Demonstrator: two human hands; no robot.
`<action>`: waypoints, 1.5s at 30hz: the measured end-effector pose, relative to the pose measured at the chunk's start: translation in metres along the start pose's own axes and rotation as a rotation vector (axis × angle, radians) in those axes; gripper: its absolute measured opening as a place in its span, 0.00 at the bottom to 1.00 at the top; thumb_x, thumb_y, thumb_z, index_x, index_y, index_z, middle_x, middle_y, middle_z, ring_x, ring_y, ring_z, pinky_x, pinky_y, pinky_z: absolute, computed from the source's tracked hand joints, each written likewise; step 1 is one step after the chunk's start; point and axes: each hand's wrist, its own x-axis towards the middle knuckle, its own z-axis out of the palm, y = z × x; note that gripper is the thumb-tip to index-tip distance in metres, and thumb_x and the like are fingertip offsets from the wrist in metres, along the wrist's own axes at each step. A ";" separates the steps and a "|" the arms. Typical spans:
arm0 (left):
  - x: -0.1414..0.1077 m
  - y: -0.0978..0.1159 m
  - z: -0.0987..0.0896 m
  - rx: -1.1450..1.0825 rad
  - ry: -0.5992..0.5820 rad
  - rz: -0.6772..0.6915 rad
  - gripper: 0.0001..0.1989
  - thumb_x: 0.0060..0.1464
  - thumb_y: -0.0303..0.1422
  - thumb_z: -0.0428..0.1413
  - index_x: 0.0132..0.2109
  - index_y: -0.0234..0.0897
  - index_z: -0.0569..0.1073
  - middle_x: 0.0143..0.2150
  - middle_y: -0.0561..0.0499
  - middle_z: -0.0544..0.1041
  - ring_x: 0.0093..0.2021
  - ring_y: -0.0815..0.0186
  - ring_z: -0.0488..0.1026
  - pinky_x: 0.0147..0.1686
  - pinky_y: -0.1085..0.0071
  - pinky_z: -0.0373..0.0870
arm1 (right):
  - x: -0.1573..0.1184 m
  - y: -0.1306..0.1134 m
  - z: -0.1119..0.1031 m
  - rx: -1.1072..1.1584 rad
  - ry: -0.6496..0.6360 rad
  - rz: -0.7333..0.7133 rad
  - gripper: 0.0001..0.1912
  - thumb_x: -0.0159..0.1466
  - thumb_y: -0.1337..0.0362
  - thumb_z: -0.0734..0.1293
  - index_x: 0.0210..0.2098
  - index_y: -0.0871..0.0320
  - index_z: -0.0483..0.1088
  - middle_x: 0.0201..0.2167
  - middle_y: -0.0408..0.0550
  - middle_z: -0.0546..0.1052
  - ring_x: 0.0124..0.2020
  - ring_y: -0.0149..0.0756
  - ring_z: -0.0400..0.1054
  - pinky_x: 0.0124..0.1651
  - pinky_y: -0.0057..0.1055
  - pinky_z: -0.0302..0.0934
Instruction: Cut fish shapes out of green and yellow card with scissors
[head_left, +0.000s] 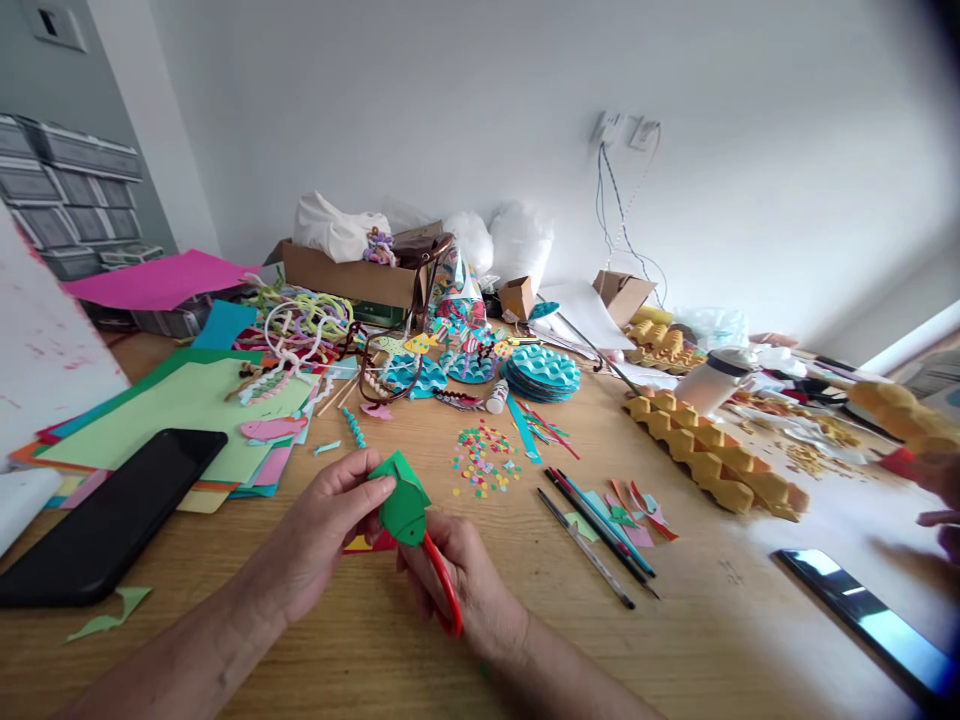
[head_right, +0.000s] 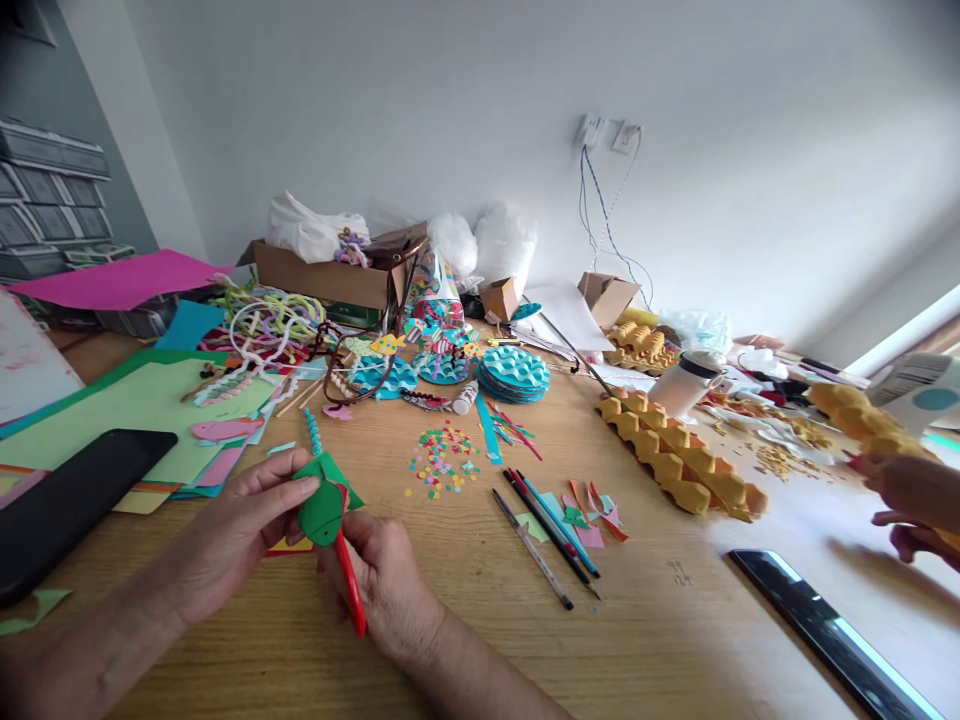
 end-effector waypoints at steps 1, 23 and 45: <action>0.000 0.000 0.000 0.002 0.000 0.000 0.08 0.48 0.36 0.57 0.27 0.37 0.70 0.24 0.55 0.72 0.22 0.72 0.61 0.21 0.77 0.58 | 0.000 0.000 0.000 0.002 -0.006 -0.003 0.25 0.58 0.43 0.62 0.24 0.61 0.61 0.14 0.37 0.60 0.12 0.21 0.54 0.13 0.18 0.48; -0.001 -0.004 -0.002 -0.013 -0.017 -0.038 0.06 0.48 0.35 0.58 0.29 0.37 0.72 0.25 0.55 0.71 0.23 0.73 0.60 0.22 0.78 0.59 | 0.000 0.000 0.002 0.040 0.003 -0.039 0.26 0.57 0.42 0.61 0.23 0.60 0.61 0.14 0.37 0.59 0.12 0.21 0.53 0.12 0.18 0.47; 0.000 -0.002 -0.002 -0.035 -0.068 -0.047 0.05 0.48 0.34 0.58 0.30 0.37 0.74 0.25 0.56 0.72 0.26 0.71 0.64 0.26 0.77 0.62 | 0.000 -0.006 0.003 0.053 0.001 -0.041 0.25 0.57 0.44 0.62 0.21 0.62 0.64 0.10 0.36 0.58 0.10 0.20 0.51 0.11 0.17 0.46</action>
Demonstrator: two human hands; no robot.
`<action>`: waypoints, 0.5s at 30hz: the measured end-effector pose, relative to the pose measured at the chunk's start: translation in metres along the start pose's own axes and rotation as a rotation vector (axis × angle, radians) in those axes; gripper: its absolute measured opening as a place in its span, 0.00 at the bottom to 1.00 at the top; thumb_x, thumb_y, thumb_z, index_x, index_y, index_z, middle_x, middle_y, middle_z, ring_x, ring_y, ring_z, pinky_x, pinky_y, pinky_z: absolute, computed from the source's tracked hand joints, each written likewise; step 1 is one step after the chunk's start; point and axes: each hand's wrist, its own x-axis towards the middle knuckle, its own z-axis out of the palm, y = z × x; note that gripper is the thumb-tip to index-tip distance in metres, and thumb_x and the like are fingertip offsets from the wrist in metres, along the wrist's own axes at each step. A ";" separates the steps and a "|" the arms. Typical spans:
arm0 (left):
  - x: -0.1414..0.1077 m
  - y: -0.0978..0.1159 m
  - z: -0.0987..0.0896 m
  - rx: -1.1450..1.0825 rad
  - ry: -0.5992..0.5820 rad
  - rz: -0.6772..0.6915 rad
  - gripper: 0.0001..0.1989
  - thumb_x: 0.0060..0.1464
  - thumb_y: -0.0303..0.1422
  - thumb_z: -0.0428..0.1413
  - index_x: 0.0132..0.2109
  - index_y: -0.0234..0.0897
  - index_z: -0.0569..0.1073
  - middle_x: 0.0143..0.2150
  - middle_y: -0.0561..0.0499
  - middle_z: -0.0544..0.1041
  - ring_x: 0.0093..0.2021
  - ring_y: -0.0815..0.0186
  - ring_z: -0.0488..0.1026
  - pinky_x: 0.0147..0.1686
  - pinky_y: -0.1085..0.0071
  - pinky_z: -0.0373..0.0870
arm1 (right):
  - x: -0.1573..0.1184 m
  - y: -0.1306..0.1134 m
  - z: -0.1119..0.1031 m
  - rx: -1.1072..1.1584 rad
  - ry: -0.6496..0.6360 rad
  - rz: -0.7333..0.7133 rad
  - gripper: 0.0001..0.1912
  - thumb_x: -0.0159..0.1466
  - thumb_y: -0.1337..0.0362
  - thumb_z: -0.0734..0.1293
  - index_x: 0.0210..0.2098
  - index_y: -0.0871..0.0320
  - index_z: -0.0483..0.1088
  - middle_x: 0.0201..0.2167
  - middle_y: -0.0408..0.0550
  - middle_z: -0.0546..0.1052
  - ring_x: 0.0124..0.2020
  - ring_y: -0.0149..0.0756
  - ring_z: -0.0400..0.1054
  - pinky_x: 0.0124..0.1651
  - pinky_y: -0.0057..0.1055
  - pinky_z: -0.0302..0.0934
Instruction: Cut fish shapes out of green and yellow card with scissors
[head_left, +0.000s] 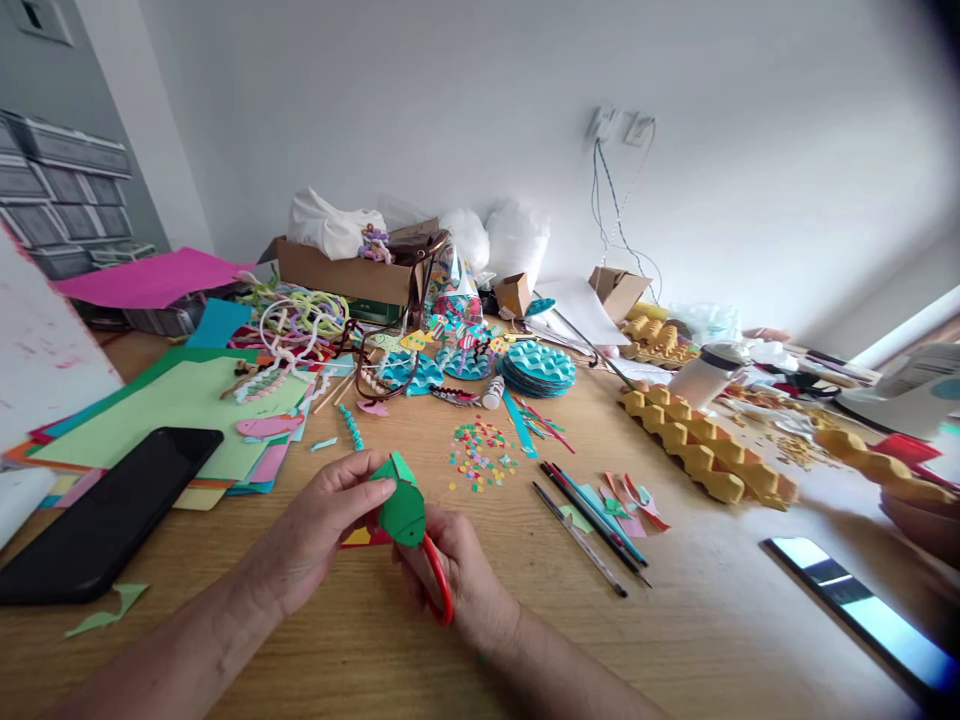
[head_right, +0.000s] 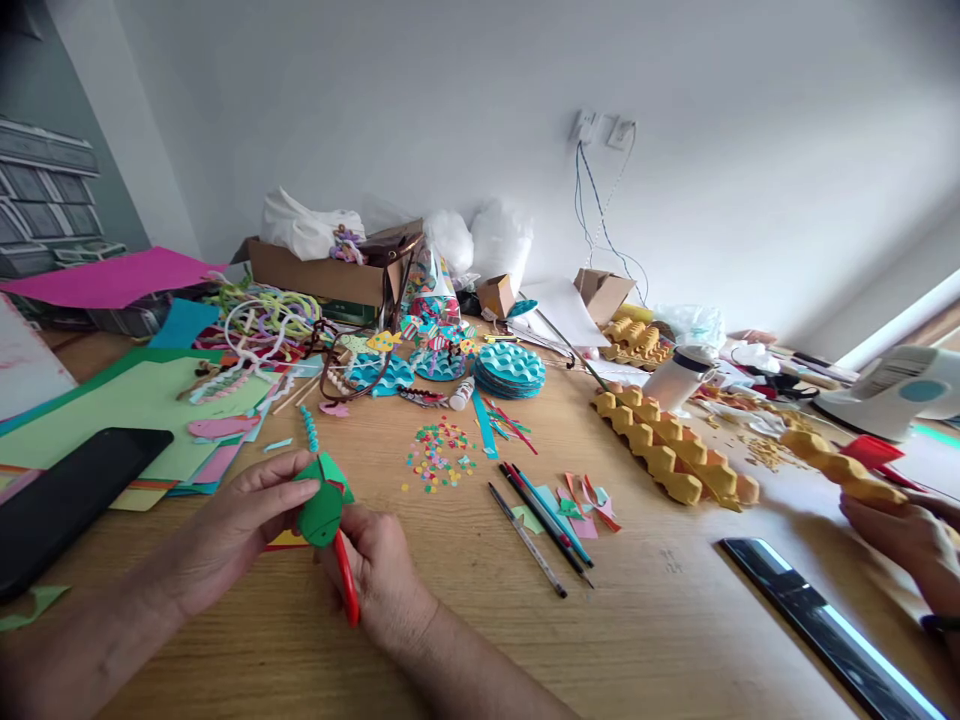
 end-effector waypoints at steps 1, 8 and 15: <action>0.000 0.000 0.000 -0.007 0.000 0.000 0.05 0.48 0.34 0.58 0.30 0.37 0.74 0.26 0.55 0.73 0.27 0.71 0.65 0.27 0.77 0.62 | 0.000 0.001 0.000 0.002 -0.002 0.000 0.26 0.57 0.43 0.62 0.21 0.61 0.64 0.10 0.36 0.59 0.10 0.20 0.51 0.11 0.17 0.46; 0.006 -0.007 -0.005 -0.182 0.010 -0.034 0.05 0.44 0.31 0.61 0.28 0.36 0.73 0.25 0.55 0.75 0.26 0.70 0.70 0.29 0.75 0.69 | 0.005 -0.004 -0.007 -0.033 0.092 0.020 0.27 0.56 0.39 0.58 0.22 0.59 0.59 0.10 0.36 0.59 0.10 0.22 0.51 0.13 0.19 0.44; 0.014 -0.004 -0.011 -0.253 0.164 0.004 0.09 0.38 0.29 0.65 0.28 0.36 0.72 0.24 0.54 0.78 0.25 0.70 0.73 0.25 0.76 0.71 | 0.000 -0.050 -0.046 -0.838 0.201 0.065 0.22 0.62 0.51 0.56 0.22 0.60 0.66 0.14 0.44 0.67 0.16 0.30 0.62 0.20 0.25 0.50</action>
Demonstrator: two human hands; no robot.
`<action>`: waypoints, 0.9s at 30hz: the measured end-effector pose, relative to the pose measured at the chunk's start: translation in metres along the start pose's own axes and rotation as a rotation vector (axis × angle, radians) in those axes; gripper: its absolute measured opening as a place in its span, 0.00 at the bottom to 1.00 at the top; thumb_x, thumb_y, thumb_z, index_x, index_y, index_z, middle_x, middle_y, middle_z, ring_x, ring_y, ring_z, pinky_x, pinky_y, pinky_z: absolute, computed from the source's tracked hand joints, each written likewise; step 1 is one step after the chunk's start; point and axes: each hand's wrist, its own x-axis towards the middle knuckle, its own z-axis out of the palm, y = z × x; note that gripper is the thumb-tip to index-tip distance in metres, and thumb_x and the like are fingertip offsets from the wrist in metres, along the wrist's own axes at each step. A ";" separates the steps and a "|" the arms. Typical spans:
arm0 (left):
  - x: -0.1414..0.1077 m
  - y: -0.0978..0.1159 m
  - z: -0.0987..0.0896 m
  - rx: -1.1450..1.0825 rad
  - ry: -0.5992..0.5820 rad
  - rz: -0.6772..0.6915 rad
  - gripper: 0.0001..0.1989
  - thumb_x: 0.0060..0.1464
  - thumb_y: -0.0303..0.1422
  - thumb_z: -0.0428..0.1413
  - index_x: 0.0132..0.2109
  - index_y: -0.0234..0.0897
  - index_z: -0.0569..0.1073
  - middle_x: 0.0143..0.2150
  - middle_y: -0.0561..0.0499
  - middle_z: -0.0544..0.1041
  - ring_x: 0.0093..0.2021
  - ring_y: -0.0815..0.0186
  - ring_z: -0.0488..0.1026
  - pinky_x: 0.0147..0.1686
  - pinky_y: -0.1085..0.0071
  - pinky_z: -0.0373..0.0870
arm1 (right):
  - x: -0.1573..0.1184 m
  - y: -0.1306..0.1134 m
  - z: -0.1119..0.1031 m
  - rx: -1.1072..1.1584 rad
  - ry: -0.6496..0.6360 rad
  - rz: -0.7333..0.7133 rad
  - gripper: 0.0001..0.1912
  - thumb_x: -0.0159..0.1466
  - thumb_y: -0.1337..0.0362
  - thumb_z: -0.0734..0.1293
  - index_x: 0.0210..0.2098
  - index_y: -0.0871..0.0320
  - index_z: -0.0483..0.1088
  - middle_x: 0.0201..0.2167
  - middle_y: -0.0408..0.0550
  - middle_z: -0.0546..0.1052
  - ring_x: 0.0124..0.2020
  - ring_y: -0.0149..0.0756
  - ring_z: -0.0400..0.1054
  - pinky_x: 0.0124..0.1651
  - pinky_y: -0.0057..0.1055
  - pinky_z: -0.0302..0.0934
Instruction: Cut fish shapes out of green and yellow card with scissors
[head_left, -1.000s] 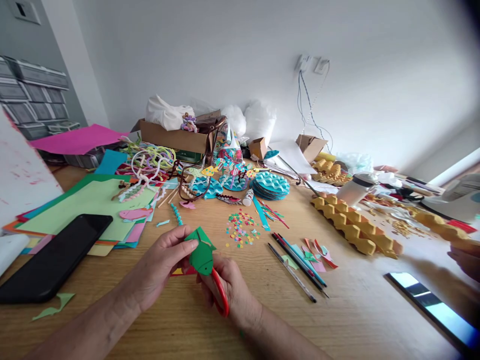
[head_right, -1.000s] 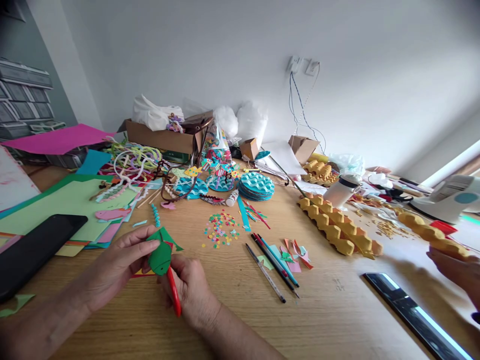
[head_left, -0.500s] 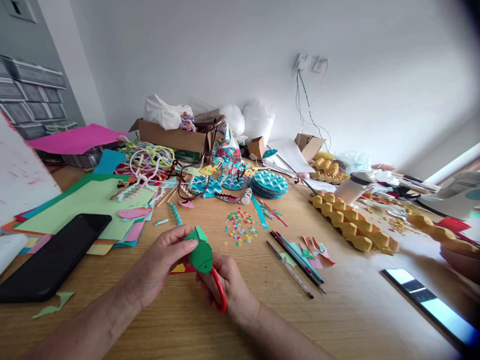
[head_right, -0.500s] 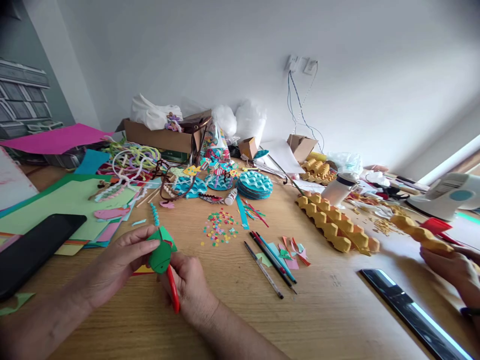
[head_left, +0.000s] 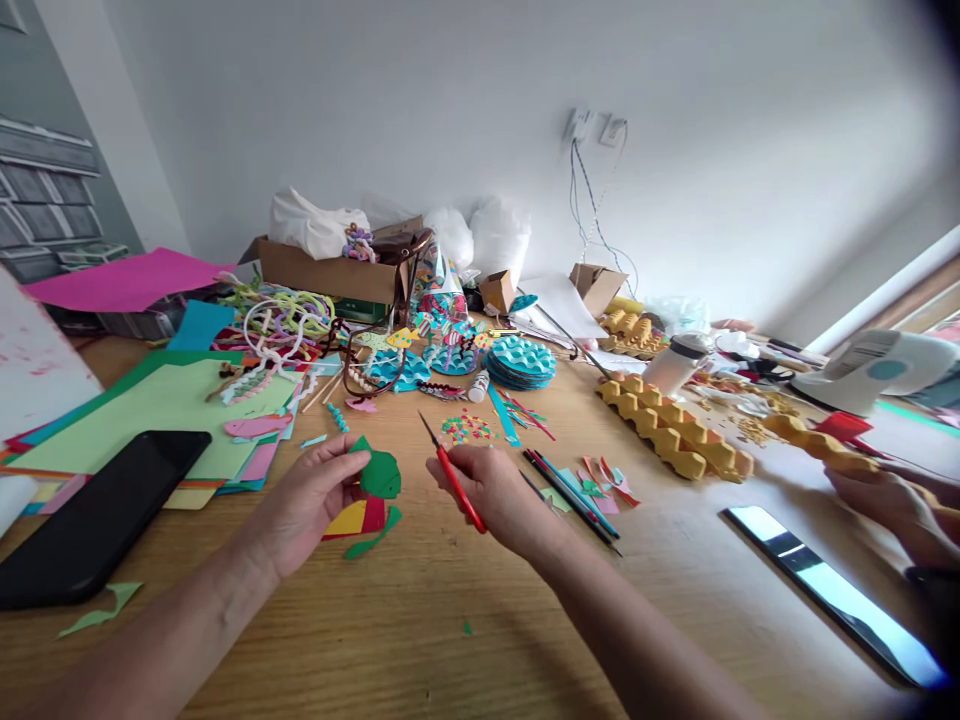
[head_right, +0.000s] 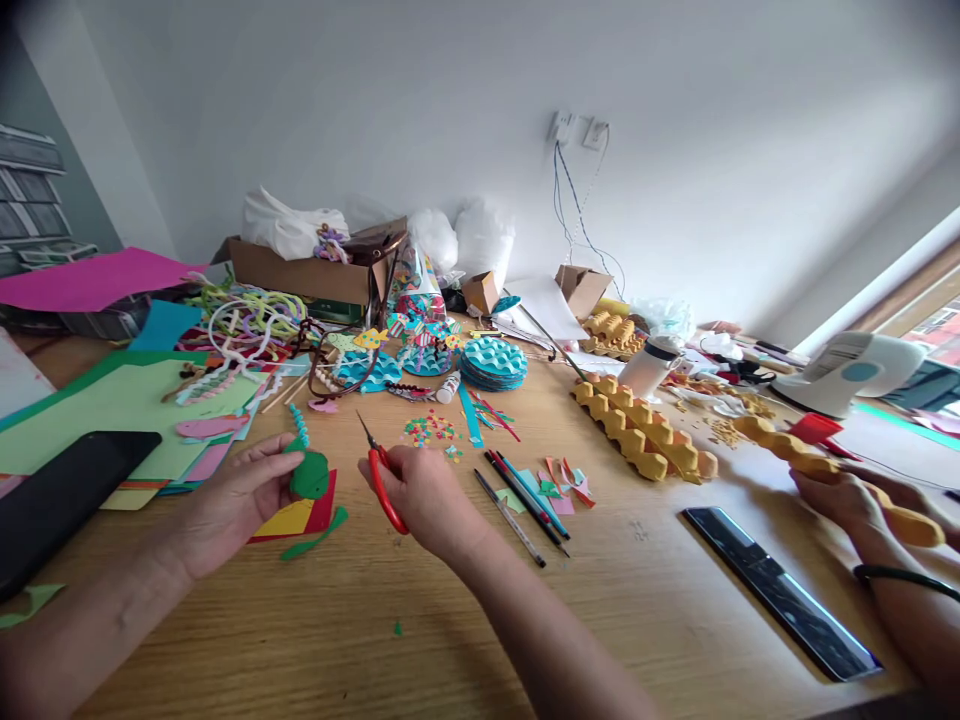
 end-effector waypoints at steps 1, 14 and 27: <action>0.000 0.003 0.000 -0.004 0.021 0.013 0.09 0.38 0.29 0.65 0.28 0.36 0.72 0.24 0.55 0.78 0.24 0.70 0.73 0.24 0.77 0.70 | -0.005 0.000 -0.007 -0.221 -0.012 -0.009 0.20 0.62 0.54 0.58 0.22 0.60 0.69 0.17 0.48 0.71 0.19 0.33 0.65 0.22 0.26 0.52; -0.001 0.017 0.005 0.270 -0.008 0.072 0.12 0.40 0.29 0.63 0.35 0.39 0.70 0.24 0.60 0.73 0.24 0.73 0.68 0.23 0.78 0.66 | -0.047 0.007 0.004 -0.876 -0.389 0.034 0.11 0.61 0.68 0.61 0.35 0.64 0.76 0.33 0.61 0.78 0.35 0.50 0.74 0.31 0.35 0.66; 0.012 -0.004 -0.004 0.300 0.029 0.076 0.09 0.39 0.30 0.61 0.32 0.37 0.71 0.26 0.58 0.72 0.26 0.72 0.68 0.27 0.76 0.65 | 0.025 -0.006 0.040 -0.589 -0.273 -0.400 0.11 0.58 0.70 0.63 0.39 0.60 0.74 0.38 0.57 0.77 0.37 0.46 0.73 0.37 0.34 0.64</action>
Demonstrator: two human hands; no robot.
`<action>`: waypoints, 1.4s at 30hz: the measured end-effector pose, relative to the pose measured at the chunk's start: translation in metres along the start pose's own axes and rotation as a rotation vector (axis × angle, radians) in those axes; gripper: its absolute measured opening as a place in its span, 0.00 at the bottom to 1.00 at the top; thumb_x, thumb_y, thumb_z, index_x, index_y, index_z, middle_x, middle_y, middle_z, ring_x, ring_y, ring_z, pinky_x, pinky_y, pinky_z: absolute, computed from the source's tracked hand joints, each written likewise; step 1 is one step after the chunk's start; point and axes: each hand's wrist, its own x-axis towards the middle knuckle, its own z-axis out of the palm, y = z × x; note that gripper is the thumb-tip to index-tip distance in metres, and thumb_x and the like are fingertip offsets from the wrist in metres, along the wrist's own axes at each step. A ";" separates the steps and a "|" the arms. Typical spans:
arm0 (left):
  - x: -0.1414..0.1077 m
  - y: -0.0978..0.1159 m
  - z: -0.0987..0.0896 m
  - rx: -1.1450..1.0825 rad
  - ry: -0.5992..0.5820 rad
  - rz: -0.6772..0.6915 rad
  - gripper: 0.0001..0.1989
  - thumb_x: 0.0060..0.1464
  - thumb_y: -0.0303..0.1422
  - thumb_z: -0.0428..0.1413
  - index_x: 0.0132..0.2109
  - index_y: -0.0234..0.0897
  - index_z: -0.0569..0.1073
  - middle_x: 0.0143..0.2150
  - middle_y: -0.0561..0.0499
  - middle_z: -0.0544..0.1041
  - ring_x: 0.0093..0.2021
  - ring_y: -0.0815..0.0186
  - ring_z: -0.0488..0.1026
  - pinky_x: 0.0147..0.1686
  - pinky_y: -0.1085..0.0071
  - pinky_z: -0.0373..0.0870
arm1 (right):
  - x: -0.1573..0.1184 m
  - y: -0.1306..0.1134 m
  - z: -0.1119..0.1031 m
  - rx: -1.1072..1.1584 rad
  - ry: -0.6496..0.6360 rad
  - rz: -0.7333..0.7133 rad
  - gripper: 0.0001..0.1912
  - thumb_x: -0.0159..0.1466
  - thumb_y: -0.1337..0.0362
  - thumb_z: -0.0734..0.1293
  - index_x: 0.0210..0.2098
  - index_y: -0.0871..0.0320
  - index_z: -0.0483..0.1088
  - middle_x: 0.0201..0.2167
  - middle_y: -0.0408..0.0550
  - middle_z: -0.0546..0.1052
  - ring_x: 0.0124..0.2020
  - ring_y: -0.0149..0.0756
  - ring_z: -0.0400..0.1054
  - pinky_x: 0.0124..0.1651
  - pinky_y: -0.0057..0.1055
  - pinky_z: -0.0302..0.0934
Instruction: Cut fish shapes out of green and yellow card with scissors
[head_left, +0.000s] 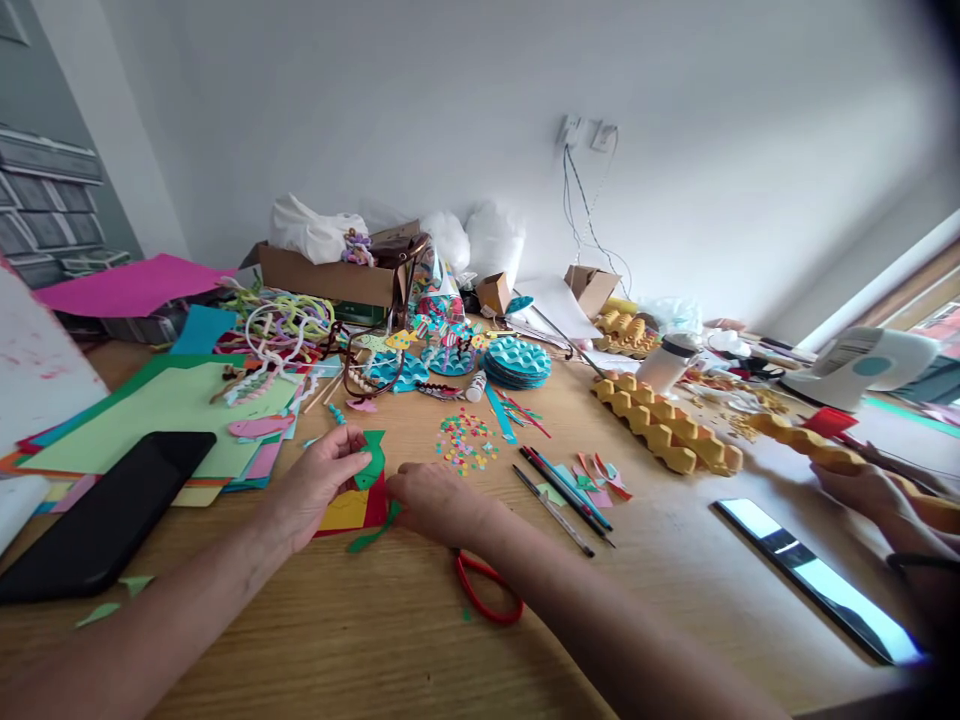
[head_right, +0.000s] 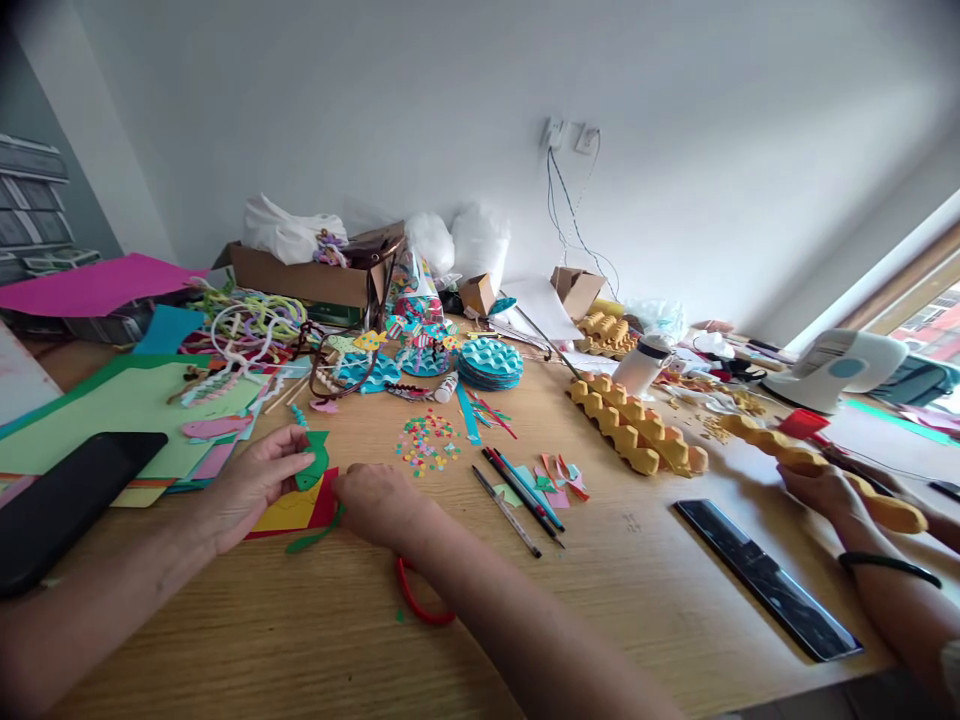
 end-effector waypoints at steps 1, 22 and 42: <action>-0.001 -0.001 -0.001 -0.003 -0.002 -0.002 0.09 0.40 0.30 0.61 0.32 0.37 0.71 0.26 0.58 0.72 0.26 0.71 0.68 0.26 0.76 0.65 | 0.003 0.000 0.002 0.002 0.002 0.000 0.11 0.58 0.71 0.63 0.38 0.61 0.75 0.37 0.56 0.78 0.36 0.46 0.73 0.36 0.34 0.64; -0.010 -0.016 -0.012 -0.228 0.032 -0.146 0.14 0.33 0.23 0.67 0.30 0.40 0.75 0.25 0.59 0.75 0.23 0.74 0.69 0.22 0.84 0.70 | -0.152 0.136 -0.007 0.200 0.504 0.900 0.11 0.57 0.69 0.57 0.31 0.63 0.70 0.20 0.44 0.70 0.23 0.33 0.63 0.26 0.26 0.52; -0.016 -0.016 -0.006 -0.011 -0.004 -0.039 0.08 0.42 0.34 0.62 0.31 0.36 0.75 0.25 0.56 0.73 0.24 0.71 0.66 0.24 0.77 0.61 | -0.087 -0.005 0.011 -0.034 -0.132 0.483 0.16 0.55 0.77 0.59 0.41 0.61 0.69 0.40 0.54 0.74 0.40 0.45 0.70 0.35 0.32 0.59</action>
